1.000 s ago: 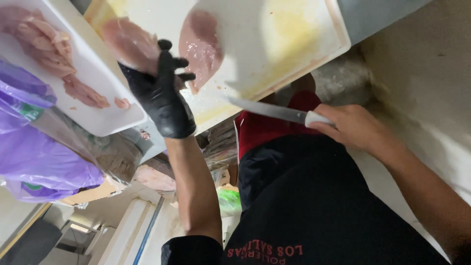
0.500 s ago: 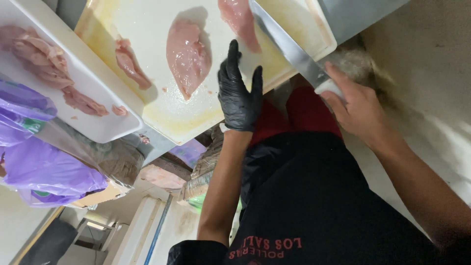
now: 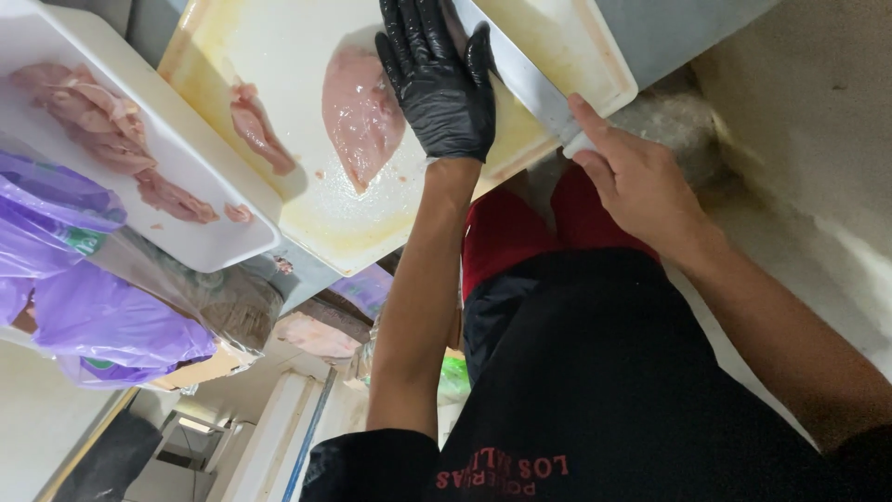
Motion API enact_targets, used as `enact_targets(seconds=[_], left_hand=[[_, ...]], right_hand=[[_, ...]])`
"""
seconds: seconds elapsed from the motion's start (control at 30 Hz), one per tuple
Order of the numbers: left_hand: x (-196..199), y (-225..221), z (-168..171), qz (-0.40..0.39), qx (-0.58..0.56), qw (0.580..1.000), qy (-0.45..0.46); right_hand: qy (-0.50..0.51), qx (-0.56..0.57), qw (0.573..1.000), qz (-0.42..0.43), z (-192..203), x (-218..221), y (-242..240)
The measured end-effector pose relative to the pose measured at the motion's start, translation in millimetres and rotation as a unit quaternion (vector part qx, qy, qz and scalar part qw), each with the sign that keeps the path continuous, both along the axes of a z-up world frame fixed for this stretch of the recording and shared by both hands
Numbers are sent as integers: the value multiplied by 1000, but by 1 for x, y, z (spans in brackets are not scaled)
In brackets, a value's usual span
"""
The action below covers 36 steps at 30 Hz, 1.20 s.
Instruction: Slicing raw chicken breasts into strips on a cutting board and sorting them into plastic containers.
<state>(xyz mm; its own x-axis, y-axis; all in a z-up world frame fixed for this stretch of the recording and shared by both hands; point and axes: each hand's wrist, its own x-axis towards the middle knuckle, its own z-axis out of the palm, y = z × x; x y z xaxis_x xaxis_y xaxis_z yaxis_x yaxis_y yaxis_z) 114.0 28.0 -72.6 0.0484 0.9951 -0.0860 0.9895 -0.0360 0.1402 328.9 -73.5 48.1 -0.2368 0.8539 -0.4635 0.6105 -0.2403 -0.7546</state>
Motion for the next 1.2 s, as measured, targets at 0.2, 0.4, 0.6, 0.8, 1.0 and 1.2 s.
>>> enact_targets(seconds=[0.2, 0.4, 0.6, 0.8, 1.0, 1.2], left_hand=[[6, 2, 10, 2, -21, 998, 52], [7, 2, 13, 3, -37, 998, 50], [16, 11, 38, -45, -103, 938, 327], [15, 10, 34, -40, -103, 966, 236], [15, 10, 35, -49, -117, 953, 277], [5, 8, 17, 0, -29, 1000, 9]], right_hand=[[3, -23, 1000, -18, 2, -15, 16], [5, -11, 1000, -8, -13, -15, 9], [32, -32, 999, 12, -8, 2, 3], [22, -119, 993, 14, -7, 20, -4], [-4, -205, 978, 46, 2, 33, -4], [-37, -91, 991, 85, -8, 44, -25]])
